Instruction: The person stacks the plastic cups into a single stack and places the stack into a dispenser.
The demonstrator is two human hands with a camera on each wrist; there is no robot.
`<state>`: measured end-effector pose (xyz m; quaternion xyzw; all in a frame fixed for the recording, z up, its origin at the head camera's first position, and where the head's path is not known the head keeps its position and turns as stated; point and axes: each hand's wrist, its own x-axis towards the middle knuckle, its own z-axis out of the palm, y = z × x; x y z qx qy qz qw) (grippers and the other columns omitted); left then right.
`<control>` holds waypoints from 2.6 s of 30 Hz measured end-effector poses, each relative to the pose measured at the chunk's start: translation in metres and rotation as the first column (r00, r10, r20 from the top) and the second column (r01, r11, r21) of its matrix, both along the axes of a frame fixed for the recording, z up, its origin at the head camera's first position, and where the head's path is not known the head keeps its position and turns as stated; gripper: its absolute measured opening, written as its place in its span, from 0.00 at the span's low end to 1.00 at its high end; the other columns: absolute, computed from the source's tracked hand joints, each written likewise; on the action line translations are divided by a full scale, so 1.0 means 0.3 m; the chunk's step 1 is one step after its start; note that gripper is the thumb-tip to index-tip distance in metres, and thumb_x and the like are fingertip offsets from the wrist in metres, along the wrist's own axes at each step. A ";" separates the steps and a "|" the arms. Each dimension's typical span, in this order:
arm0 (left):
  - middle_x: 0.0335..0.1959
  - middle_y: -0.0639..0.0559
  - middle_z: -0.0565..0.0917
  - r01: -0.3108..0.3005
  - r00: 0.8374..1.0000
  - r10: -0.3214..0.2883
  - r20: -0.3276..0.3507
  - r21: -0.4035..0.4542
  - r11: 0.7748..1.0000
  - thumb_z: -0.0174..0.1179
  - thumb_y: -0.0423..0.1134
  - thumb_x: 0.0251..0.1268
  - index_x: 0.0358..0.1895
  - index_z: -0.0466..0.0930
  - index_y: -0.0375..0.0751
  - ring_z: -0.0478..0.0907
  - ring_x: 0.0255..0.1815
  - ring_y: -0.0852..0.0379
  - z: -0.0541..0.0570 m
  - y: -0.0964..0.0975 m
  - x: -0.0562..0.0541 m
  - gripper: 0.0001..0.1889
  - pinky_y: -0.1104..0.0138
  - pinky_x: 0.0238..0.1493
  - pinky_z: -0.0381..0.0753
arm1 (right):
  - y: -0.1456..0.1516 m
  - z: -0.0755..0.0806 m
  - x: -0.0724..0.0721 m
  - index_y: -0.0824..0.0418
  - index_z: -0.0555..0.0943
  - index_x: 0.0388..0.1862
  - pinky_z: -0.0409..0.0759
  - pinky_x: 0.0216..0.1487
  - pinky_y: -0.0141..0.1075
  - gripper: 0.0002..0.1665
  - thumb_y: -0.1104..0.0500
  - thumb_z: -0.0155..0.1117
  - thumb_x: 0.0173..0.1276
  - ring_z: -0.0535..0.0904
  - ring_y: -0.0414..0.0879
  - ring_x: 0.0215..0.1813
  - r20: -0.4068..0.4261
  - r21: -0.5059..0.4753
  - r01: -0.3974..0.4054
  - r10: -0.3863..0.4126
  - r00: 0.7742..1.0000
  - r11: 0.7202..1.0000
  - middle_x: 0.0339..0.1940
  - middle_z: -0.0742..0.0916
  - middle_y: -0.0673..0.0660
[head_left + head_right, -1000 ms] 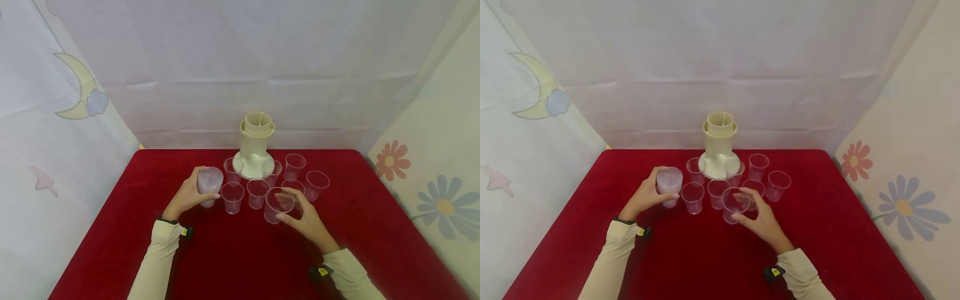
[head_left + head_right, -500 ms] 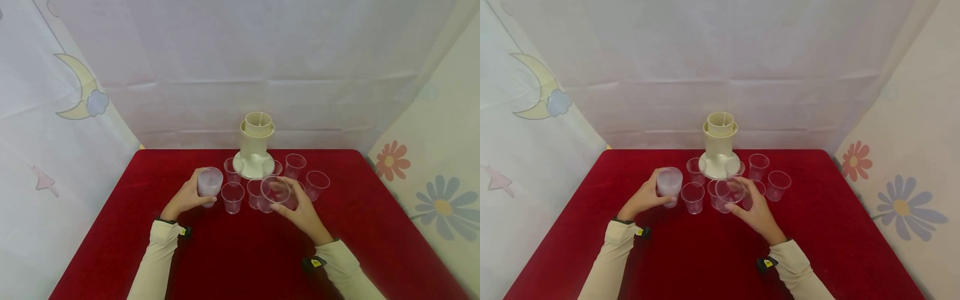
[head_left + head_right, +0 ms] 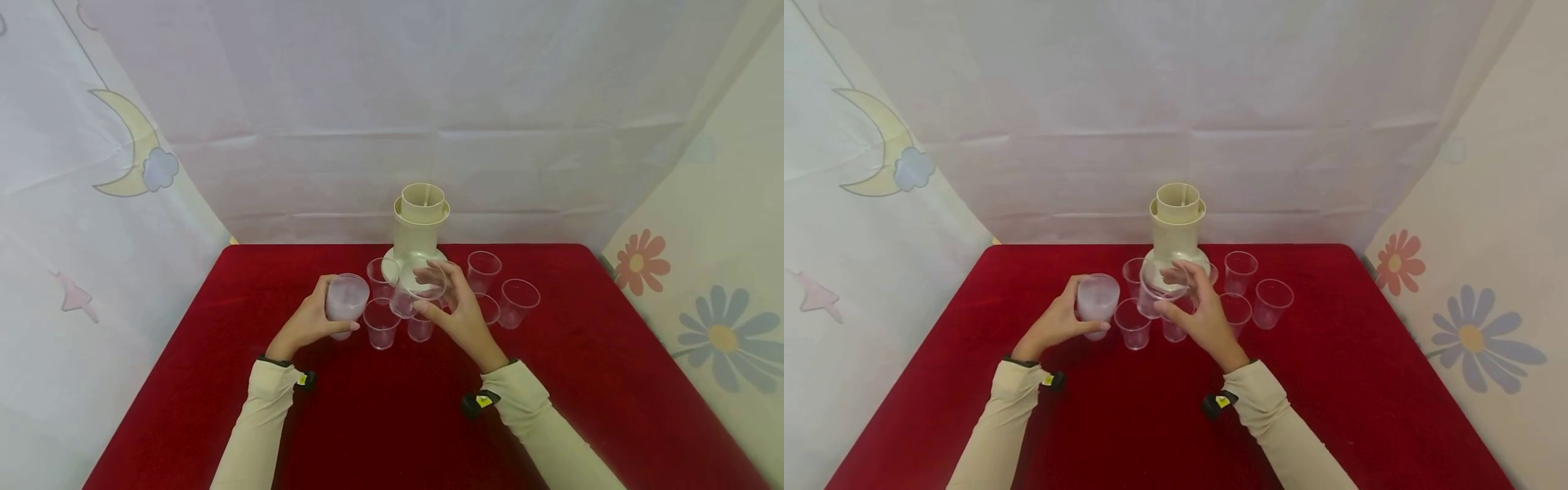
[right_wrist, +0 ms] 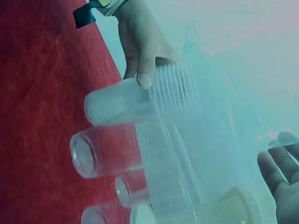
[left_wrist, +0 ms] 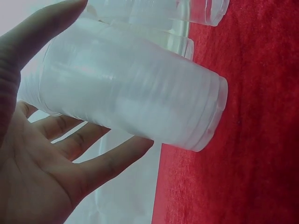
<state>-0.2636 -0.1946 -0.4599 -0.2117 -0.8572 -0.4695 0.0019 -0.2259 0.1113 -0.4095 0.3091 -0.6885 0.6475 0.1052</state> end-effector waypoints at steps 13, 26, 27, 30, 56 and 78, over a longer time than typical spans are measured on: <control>0.61 0.45 0.74 -0.018 1.000 0.018 -0.009 0.005 1.000 0.80 0.45 0.46 0.69 0.58 0.49 0.78 0.53 0.44 0.013 -0.026 0.001 0.47 0.49 0.51 0.82 | -0.053 -0.005 -0.025 0.65 0.61 0.71 0.76 0.62 0.43 0.40 0.65 0.70 0.65 0.73 0.59 0.65 -0.023 -0.057 -0.023 0.022 0.999 0.998 0.64 0.78 0.68; 0.62 0.46 0.73 0.001 1.000 -0.001 -0.008 0.027 1.000 0.77 0.45 0.51 0.69 0.58 0.50 0.77 0.55 0.45 0.002 -0.041 0.002 0.45 0.48 0.52 0.81 | -0.144 0.024 -0.054 0.65 0.60 0.71 0.76 0.62 0.40 0.41 0.59 0.71 0.67 0.71 0.62 0.67 0.023 -0.097 -0.056 0.059 0.998 0.994 0.67 0.76 0.68; 0.62 0.46 0.73 0.008 1.000 -0.008 -0.004 0.033 0.999 0.77 0.44 0.51 0.70 0.58 0.50 0.77 0.55 0.45 0.001 -0.039 0.002 0.45 0.48 0.53 0.81 | -0.157 0.024 -0.058 0.64 0.59 0.71 0.75 0.63 0.40 0.40 0.59 0.70 0.67 0.70 0.63 0.68 0.034 -0.104 -0.066 0.070 0.997 0.992 0.67 0.75 0.67; 0.63 0.45 0.73 0.031 0.999 -0.031 0.008 0.054 0.998 0.76 0.42 0.51 0.71 0.57 0.51 0.77 0.56 0.44 -0.001 -0.031 0.002 0.46 0.46 0.55 0.79 | -0.192 0.023 -0.073 0.67 0.58 0.71 0.75 0.63 0.39 0.39 0.61 0.68 0.69 0.69 0.64 0.68 0.053 -0.126 -0.089 0.096 0.994 0.988 0.68 0.75 0.66; 0.62 0.36 0.72 0.063 0.996 -0.066 0.061 0.044 0.997 0.74 0.33 0.51 0.68 0.57 0.37 0.74 0.58 0.39 0.116 0.021 0.078 0.43 0.44 0.60 0.75 | -0.247 -0.043 -0.094 0.66 0.58 0.71 0.74 0.65 0.41 0.48 0.44 0.70 0.66 0.70 0.58 0.70 0.123 -0.141 -0.113 0.130 0.984 0.984 0.69 0.74 0.67; 0.62 0.38 0.71 0.073 0.996 -0.076 0.051 0.062 0.995 0.74 0.33 0.51 0.68 0.58 0.37 0.75 0.56 0.41 0.113 0.012 0.066 0.42 0.47 0.56 0.79 | -0.258 -0.068 -0.109 0.64 0.67 0.67 0.65 0.71 0.54 0.38 0.60 0.74 0.62 0.67 0.57 0.71 0.128 0.194 0.048 -0.073 0.989 0.980 0.67 0.75 0.63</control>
